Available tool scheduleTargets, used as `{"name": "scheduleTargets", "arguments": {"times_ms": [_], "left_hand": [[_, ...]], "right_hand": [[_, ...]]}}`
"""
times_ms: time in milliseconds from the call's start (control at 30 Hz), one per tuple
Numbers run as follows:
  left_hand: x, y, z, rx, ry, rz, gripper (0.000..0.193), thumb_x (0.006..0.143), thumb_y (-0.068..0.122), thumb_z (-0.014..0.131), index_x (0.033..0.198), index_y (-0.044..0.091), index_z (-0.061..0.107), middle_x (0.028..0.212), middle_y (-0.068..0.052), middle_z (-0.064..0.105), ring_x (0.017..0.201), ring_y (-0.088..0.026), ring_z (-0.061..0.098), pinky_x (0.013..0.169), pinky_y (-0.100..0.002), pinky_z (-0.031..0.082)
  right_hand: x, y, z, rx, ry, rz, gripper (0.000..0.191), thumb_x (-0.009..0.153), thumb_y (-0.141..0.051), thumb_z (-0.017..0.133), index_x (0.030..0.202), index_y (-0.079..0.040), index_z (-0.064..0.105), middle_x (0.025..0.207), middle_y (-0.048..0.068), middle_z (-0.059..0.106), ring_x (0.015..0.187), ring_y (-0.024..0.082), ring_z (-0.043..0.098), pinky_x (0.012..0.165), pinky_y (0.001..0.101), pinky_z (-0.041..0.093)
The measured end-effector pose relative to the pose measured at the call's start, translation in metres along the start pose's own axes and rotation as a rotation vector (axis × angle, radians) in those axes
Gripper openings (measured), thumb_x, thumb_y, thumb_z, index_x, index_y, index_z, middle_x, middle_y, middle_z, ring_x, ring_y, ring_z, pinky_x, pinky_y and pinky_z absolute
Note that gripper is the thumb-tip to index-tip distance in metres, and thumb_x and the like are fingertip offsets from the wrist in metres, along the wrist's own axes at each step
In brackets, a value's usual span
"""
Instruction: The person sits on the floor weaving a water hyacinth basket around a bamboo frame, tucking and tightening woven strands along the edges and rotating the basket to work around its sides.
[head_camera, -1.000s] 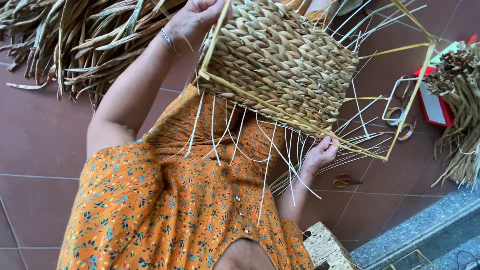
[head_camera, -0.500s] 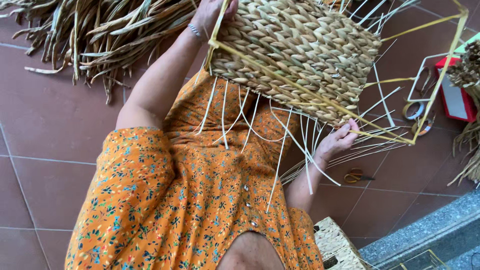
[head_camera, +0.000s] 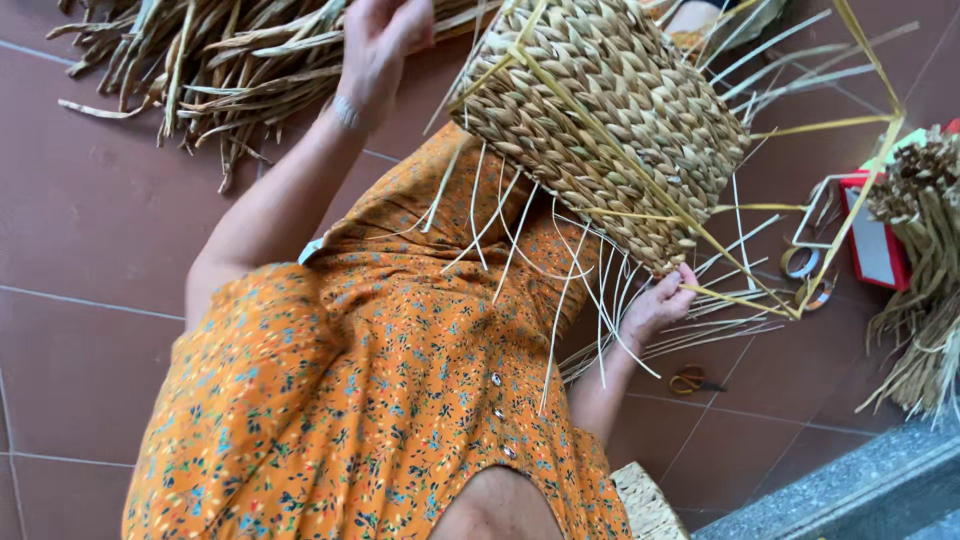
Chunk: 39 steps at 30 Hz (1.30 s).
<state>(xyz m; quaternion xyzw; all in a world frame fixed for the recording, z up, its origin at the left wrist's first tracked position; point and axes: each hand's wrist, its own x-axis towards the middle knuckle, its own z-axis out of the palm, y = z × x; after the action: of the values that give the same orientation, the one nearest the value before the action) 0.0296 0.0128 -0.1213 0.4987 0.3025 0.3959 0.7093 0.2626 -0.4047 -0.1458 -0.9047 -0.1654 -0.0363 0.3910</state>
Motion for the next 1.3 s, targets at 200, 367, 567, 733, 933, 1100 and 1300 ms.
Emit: {"name": "scheduleTargets", "arguments": {"times_ms": [200, 367, 567, 733, 933, 1100, 1300], "left_hand": [[-0.029, 0.012, 0.028, 0.199, -0.307, 0.327, 0.017, 0.114, 0.012, 0.06, 0.12, -0.002, 0.068, 0.116, -0.005, 0.067, 0.104, -0.011, 0.066, 0.092, -0.028, 0.057], [-0.014, 0.009, 0.05, -0.254, -0.542, -0.007, 0.027, 0.114, 0.024, 0.056, 0.121, 0.0, 0.067, 0.109, -0.003, 0.07, 0.104, -0.009, 0.069, 0.096, -0.027, 0.059], [0.023, 0.001, 0.033, -0.395, -0.844, -0.407, 0.029, 0.11, 0.025, 0.06, 0.118, 0.001, 0.074, 0.088, -0.005, 0.073, 0.079, -0.011, 0.069, 0.077, -0.026, 0.058], [0.033, -0.009, 0.03, -0.585, -0.872, -0.421, 0.016, 0.106, 0.016, 0.07, 0.11, 0.0, 0.071, 0.089, -0.006, 0.073, 0.069, -0.009, 0.066, 0.064, -0.024, 0.053], [0.002, -0.012, 0.028, -0.31, -0.573, -0.174, 0.015, 0.107, 0.016, 0.07, 0.107, 0.001, 0.072, 0.087, -0.004, 0.071, 0.077, -0.009, 0.068, 0.072, -0.024, 0.054], [-0.015, -0.023, 0.033, -0.101, -0.506, -0.143, 0.025, 0.11, 0.024, 0.063, 0.099, 0.003, 0.072, 0.082, 0.003, 0.068, 0.072, -0.003, 0.063, 0.067, -0.023, 0.054], [-0.022, -0.024, 0.009, 0.012, -0.634, -0.277, 0.034, 0.111, 0.031, 0.055, 0.099, 0.003, 0.071, 0.087, 0.0, 0.069, 0.081, -0.004, 0.065, 0.076, -0.023, 0.055]], "right_hand": [[0.016, -0.003, 0.0, -0.034, 0.014, 0.061, 0.022, 0.107, -0.01, 0.053, 0.122, 0.003, 0.062, 0.109, 0.013, 0.069, 0.095, 0.02, 0.066, 0.086, 0.0335, 0.053], [0.015, -0.005, -0.004, -0.083, 0.018, -0.08, 0.021, 0.107, -0.007, 0.057, 0.122, 0.006, 0.064, 0.111, 0.016, 0.069, 0.096, 0.023, 0.063, 0.087, 0.036, 0.052], [0.017, -0.011, -0.003, -0.051, 0.022, 0.023, 0.023, 0.104, -0.008, 0.056, 0.121, 0.004, 0.064, 0.106, 0.013, 0.07, 0.091, 0.02, 0.064, 0.084, 0.0342, 0.053], [0.019, -0.018, -0.002, -0.063, 0.03, -0.061, 0.021, 0.105, -0.006, 0.056, 0.121, 0.006, 0.063, 0.107, 0.015, 0.068, 0.093, 0.022, 0.063, 0.085, 0.0359, 0.051], [0.018, -0.012, -0.003, -0.05, 0.046, -0.07, 0.021, 0.106, -0.006, 0.054, 0.12, 0.006, 0.062, 0.107, 0.015, 0.067, 0.093, 0.022, 0.062, 0.086, 0.0353, 0.051], [0.02, -0.004, -0.002, -0.064, 0.043, -0.068, 0.02, 0.107, -0.007, 0.054, 0.122, 0.005, 0.062, 0.108, 0.014, 0.067, 0.093, 0.021, 0.061, 0.084, 0.0342, 0.051], [0.015, -0.001, -0.002, -0.075, 0.029, -0.057, 0.02, 0.108, -0.009, 0.054, 0.123, 0.003, 0.061, 0.108, 0.013, 0.066, 0.093, 0.021, 0.061, 0.083, 0.0328, 0.051]]}}
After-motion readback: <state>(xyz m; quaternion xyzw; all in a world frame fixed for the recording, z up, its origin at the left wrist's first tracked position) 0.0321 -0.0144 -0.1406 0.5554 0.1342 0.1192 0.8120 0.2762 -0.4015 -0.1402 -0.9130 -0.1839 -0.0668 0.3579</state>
